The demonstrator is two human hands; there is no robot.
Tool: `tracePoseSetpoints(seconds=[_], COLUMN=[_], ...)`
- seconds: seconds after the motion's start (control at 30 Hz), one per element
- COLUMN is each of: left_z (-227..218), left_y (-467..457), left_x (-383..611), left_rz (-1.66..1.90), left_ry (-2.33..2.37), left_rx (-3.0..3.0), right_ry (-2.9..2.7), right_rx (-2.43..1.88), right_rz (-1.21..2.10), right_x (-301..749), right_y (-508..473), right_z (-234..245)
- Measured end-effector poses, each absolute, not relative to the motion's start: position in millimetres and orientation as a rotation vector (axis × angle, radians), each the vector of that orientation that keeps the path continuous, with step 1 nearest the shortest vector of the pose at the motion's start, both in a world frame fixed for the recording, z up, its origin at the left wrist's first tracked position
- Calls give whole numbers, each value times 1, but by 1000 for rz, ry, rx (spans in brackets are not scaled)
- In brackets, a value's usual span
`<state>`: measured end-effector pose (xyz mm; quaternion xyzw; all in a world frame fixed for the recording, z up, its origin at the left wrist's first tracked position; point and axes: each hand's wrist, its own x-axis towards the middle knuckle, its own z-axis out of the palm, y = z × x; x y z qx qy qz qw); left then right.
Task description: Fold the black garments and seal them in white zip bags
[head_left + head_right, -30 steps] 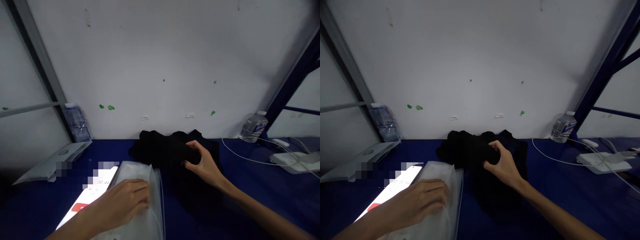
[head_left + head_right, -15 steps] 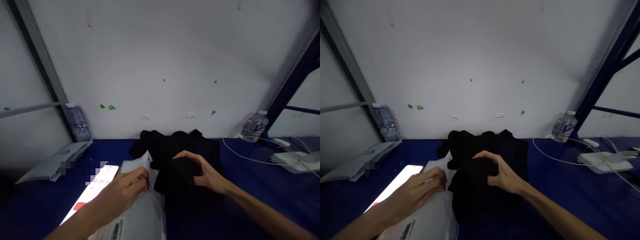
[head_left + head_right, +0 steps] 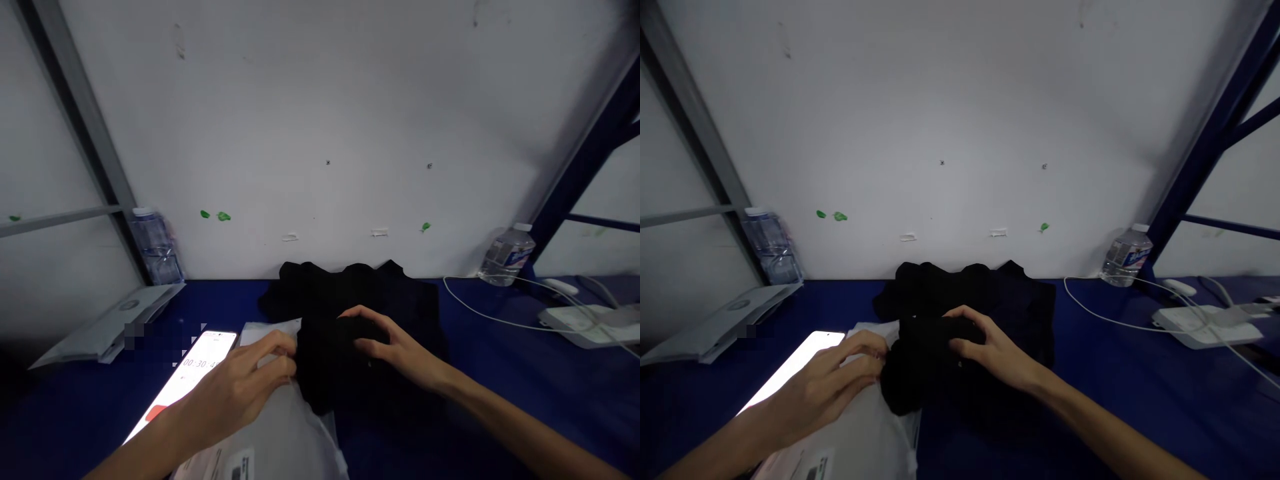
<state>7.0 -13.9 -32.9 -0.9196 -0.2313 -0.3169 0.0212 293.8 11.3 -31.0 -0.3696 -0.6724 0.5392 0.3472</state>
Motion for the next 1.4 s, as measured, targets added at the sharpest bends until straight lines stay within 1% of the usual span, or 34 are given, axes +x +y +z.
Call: tracePoseSetpoints(seconds=[0.2, 0.43, 0.6, 0.77, 0.9, 1.03, 1.1, 1.23, 1.4], left_z=[-27, -22, -18, -19, -22, -22, -21, -20, -20], left_y=[-16, -16, -17, -20, -22, -24, -24, -27, -32], left_x=[6, 3, 6, 8, 9, 8, 8, 10, 15], left_rz=[-1052, -1136, -1153, -1106, -1047, -1046, -1070, -1189, -1307], left_ry=[-774, -861, -911, -978, -879, -739, -698, -595, -513], left_rx=[-2999, -3037, -3013, -3011, -3030, -3017, -2969, -2850, -2876], right_ry=[-1811, -2002, -2096, -2232, -2211, -2059, -1966, -1885, -1843], right_rx=[-917, -839, -749, -623, -583, -710, -784, -843, -894], right_rz=[1311, 951, 824, 875, 913, 1115, 1190, 1215, 1142], right_x=[293, 291, 292, 292, 289, 284, 282, 280, 277], right_y=[12, 9, 5, 7, 7, 2, -1, -3, -5], right_z=[-37, -39, -36, -30, -30, -31, -30, -28, -31])
